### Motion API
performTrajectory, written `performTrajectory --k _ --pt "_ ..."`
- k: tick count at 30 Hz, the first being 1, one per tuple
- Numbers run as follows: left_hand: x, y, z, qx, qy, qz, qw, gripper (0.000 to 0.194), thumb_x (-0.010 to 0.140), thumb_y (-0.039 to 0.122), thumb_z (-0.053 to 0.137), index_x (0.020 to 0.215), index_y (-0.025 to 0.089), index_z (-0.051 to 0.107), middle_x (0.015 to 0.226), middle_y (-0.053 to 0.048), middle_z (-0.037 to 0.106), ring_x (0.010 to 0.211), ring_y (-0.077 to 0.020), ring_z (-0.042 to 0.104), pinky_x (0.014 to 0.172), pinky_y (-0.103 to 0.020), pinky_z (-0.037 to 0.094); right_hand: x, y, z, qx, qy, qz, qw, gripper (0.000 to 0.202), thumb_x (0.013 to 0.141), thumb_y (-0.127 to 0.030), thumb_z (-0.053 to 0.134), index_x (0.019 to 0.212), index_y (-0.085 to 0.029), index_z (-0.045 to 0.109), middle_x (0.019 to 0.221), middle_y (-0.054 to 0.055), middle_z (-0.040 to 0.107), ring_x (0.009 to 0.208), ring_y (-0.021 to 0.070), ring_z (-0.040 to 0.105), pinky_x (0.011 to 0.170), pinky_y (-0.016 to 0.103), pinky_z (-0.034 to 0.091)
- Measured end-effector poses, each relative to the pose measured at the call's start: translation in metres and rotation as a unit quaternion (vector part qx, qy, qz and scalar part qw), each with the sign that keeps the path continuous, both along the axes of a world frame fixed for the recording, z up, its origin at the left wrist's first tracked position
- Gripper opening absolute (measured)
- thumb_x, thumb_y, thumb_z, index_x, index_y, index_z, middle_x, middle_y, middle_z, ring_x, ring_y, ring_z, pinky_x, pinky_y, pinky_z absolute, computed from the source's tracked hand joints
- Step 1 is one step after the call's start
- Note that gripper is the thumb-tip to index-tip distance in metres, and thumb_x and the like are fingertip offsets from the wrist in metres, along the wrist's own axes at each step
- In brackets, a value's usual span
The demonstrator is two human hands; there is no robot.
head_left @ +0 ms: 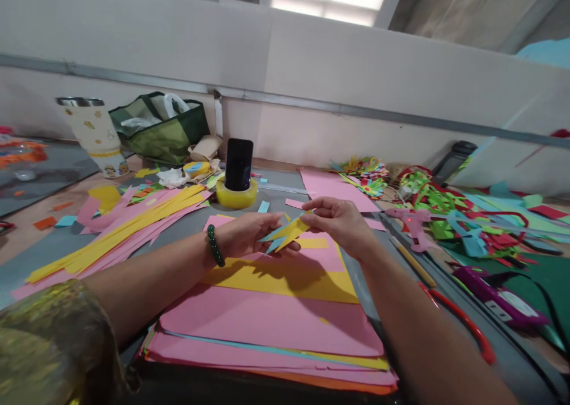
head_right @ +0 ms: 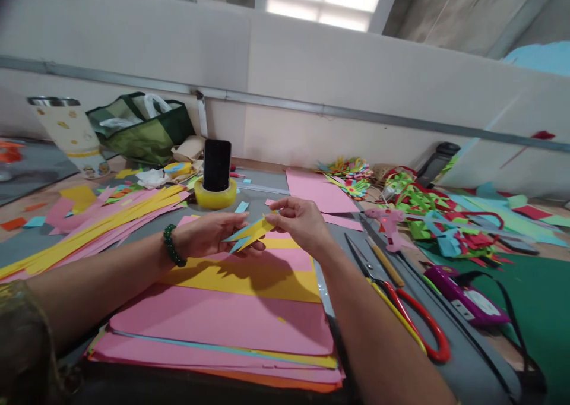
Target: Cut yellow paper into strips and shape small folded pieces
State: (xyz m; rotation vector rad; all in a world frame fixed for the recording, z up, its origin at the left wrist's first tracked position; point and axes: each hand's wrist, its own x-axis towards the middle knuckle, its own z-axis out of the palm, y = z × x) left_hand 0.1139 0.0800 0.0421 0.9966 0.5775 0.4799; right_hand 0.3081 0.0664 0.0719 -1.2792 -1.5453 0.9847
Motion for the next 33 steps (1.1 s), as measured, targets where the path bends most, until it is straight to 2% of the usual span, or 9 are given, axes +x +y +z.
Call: performTrajectory --k 3,9,17,19,21,24,26,28,33 --pt "0.000 0.001 0.001 -0.008 -0.001 -0.014 1.000 0.058 0.093 0.053 0.032 0.085 0.007 0.068 0.083 -0.015 0.071 0.076 -0.0188 0.067 0.078 -0.030 0.046 -0.001 -0.001 0.001 -0.002 -0.003 0.001 1.000 0.036 0.054 -0.035 0.080 0.080 -0.013 0.066 0.059 0.002 0.068 0.054 0.0131 0.063 0.056 0.028 0.054" --pt "-0.001 -0.003 0.000 0.074 0.030 0.009 0.997 0.026 0.082 0.035 0.061 0.084 0.010 0.069 0.086 -0.014 0.072 0.077 -0.0171 0.067 0.071 -0.027 0.045 -0.002 -0.001 0.001 -0.017 -0.002 0.004 1.000 0.035 0.053 -0.038 0.081 0.075 -0.014 0.068 0.058 0.002 0.068 0.053 0.0120 0.062 0.055 0.025 0.053" --pt "-0.005 0.002 0.002 0.126 0.085 0.008 0.988 0.033 0.073 0.044 0.065 0.076 0.011 0.071 0.077 -0.011 0.070 0.068 -0.0167 0.064 0.062 -0.026 0.045 0.008 0.000 0.007 0.035 -0.040 -0.003 0.999 0.030 0.062 -0.044 0.076 0.066 -0.014 0.071 0.054 0.000 0.062 0.048 0.0085 0.054 0.045 0.021 0.042" --pt "-0.009 0.004 0.003 0.185 0.144 0.002 0.972 0.032 0.074 0.043 0.063 0.069 0.013 0.071 0.070 -0.008 0.068 0.061 -0.0147 0.060 0.058 -0.025 0.043 0.016 0.002 0.011 0.059 -0.029 -0.025 0.998 0.028 0.062 -0.042 0.076 0.065 -0.015 0.071 0.051 -0.002 0.058 0.045 0.0056 0.046 0.041 0.019 0.035" --pt "-0.015 0.007 0.006 0.273 0.220 -0.035 0.936 0.033 0.074 0.046 0.063 0.063 0.015 0.070 0.063 -0.005 0.065 0.055 -0.0133 0.055 0.053 -0.024 0.039 0.024 0.006 0.014 0.060 0.013 -0.053 0.997 0.027 0.059 -0.041 0.078 0.064 -0.015 0.071 0.048 -0.004 0.055 0.042 0.0038 0.040 0.037 0.018 0.030" --pt "-0.021 0.009 0.012 0.378 0.288 -0.081 0.876 0.034 0.063 0.047 0.074 0.080 0.018 0.074 0.072 -0.005 0.067 0.064 -0.0154 0.057 0.056 -0.023 0.039 0.028 0.009 0.013 0.020 0.109 -0.060 0.992 0.028 0.053 -0.039 0.082 0.062 -0.015 0.068 0.045 -0.005 0.053 0.038 0.0025 0.038 0.035 0.016 0.027" --pt "-0.020 0.008 0.016 0.412 0.266 -0.029 0.871 0.053 0.054 0.042 0.082 0.101 0.019 0.071 0.090 -0.006 0.068 0.077 -0.0180 0.058 0.065 -0.024 0.041 0.021 0.009 0.010 -0.014 0.150 -0.042 0.988 0.029 0.052 -0.037 0.082 0.064 -0.016 0.067 0.046 -0.004 0.055 0.038 0.0031 0.041 0.035 0.015 0.030" --pt "-0.015 0.005 0.018 0.414 0.187 0.070 0.888 0.063 0.054 0.037 0.083 0.111 0.019 0.066 0.100 -0.007 0.067 0.085 -0.0185 0.058 0.071 -0.025 0.042 0.008 0.005 0.004 -0.049 0.175 -0.013 0.983 0.029 0.053 -0.036 0.082 0.064 -0.016 0.065 0.048 -0.003 0.059 0.040 0.0044 0.046 0.037 0.016 0.035" --pt "0.001 0.000 0.009 0.319 0.004 0.221 0.922 0.029 0.070 0.035 0.072 0.091 0.016 0.072 0.081 -0.004 0.068 0.072 -0.0134 0.055 0.067 -0.024 0.041 -0.017 -0.006 -0.007 -0.133 0.223 0.062 0.964 0.027 0.058 -0.034 0.081 0.071 -0.017 0.064 0.064 0.002 0.069 0.051 0.0074 0.059 0.049 0.017 0.047"
